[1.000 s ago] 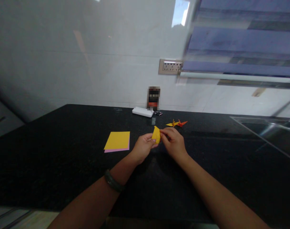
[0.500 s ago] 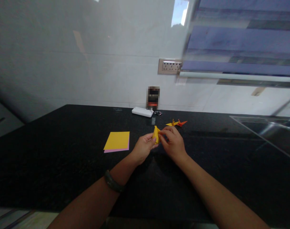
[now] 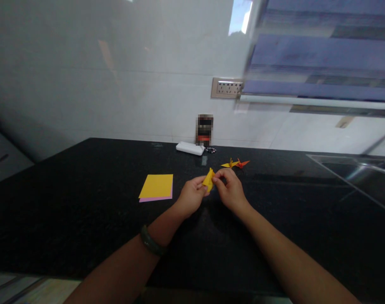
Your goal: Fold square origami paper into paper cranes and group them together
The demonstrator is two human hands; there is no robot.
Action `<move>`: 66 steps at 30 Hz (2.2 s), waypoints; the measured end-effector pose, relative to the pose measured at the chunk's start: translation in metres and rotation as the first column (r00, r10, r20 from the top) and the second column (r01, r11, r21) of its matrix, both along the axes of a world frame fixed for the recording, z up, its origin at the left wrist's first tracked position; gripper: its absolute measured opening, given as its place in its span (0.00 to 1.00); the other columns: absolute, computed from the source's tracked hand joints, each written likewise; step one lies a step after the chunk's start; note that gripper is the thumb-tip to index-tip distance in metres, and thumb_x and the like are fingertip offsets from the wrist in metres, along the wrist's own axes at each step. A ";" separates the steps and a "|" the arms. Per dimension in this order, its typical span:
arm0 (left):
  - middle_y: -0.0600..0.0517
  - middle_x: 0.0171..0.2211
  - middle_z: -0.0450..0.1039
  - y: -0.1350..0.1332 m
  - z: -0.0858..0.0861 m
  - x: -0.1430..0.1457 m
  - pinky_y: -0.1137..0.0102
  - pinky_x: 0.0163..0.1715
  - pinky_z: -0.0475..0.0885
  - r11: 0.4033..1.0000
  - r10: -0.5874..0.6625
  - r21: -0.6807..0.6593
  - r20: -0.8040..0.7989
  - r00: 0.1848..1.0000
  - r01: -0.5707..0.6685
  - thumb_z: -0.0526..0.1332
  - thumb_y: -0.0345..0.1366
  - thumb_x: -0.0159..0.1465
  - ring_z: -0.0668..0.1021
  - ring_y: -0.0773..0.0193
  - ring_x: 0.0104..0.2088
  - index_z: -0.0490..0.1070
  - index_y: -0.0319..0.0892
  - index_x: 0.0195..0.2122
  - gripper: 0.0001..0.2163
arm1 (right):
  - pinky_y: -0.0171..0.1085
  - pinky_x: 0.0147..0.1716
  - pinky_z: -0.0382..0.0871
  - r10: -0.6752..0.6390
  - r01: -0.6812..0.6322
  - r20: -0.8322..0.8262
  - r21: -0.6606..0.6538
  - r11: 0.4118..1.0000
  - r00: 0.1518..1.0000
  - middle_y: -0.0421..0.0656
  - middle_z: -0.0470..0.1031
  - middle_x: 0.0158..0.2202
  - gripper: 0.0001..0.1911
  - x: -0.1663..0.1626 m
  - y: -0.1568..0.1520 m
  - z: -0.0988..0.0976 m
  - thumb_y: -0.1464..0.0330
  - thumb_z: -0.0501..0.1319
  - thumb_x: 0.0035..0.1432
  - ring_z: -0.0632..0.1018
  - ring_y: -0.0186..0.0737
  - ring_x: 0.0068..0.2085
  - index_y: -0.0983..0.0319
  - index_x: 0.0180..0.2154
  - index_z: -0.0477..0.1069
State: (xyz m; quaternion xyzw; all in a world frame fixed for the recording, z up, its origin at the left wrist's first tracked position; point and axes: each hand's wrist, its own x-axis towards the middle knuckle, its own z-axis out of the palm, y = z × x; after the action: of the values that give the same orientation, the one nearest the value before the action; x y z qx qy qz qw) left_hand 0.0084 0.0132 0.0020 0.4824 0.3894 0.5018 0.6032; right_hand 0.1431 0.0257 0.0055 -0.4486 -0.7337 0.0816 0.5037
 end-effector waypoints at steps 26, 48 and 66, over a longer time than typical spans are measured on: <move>0.48 0.32 0.72 0.001 0.001 -0.005 0.70 0.34 0.68 0.987 -0.107 -0.089 0.238 0.965 0.132 0.61 0.32 0.53 0.73 0.68 0.31 0.72 0.36 0.36 0.10 | 0.37 0.32 0.66 0.076 -0.077 -0.038 -0.035 0.996 0.996 0.43 0.68 0.31 0.01 0.007 0.006 -0.001 0.71 0.57 0.51 0.69 0.39 0.36 0.61 0.28 0.66; 0.47 0.34 0.74 -0.001 0.002 -0.006 0.71 0.35 0.67 0.973 -0.194 -0.070 0.259 0.946 0.218 0.64 0.30 0.48 0.74 0.67 0.32 0.73 0.38 0.37 0.13 | 0.36 0.33 0.67 0.324 -0.342 -0.139 -0.139 0.929 0.936 0.44 0.63 0.40 0.05 0.009 0.002 0.001 0.69 0.62 0.47 0.68 0.39 0.42 0.59 0.30 0.70; 0.47 0.33 0.74 0.000 0.001 -0.004 0.71 0.34 0.67 0.978 -0.182 -0.060 0.218 0.959 0.199 0.67 0.32 0.46 0.75 0.67 0.31 0.71 0.36 0.39 0.17 | 0.39 0.40 0.64 0.339 -0.402 -0.256 -0.254 0.880 0.905 0.43 0.69 0.34 0.06 0.007 0.003 0.005 0.67 0.60 0.50 0.70 0.37 0.38 0.59 0.27 0.75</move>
State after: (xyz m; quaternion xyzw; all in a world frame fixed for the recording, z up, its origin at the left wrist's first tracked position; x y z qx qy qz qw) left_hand 0.0047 0.0135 0.0032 0.4368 0.2950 0.4737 0.7056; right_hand 0.1501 0.0289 0.0103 -0.3598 -0.7297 0.3328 0.4768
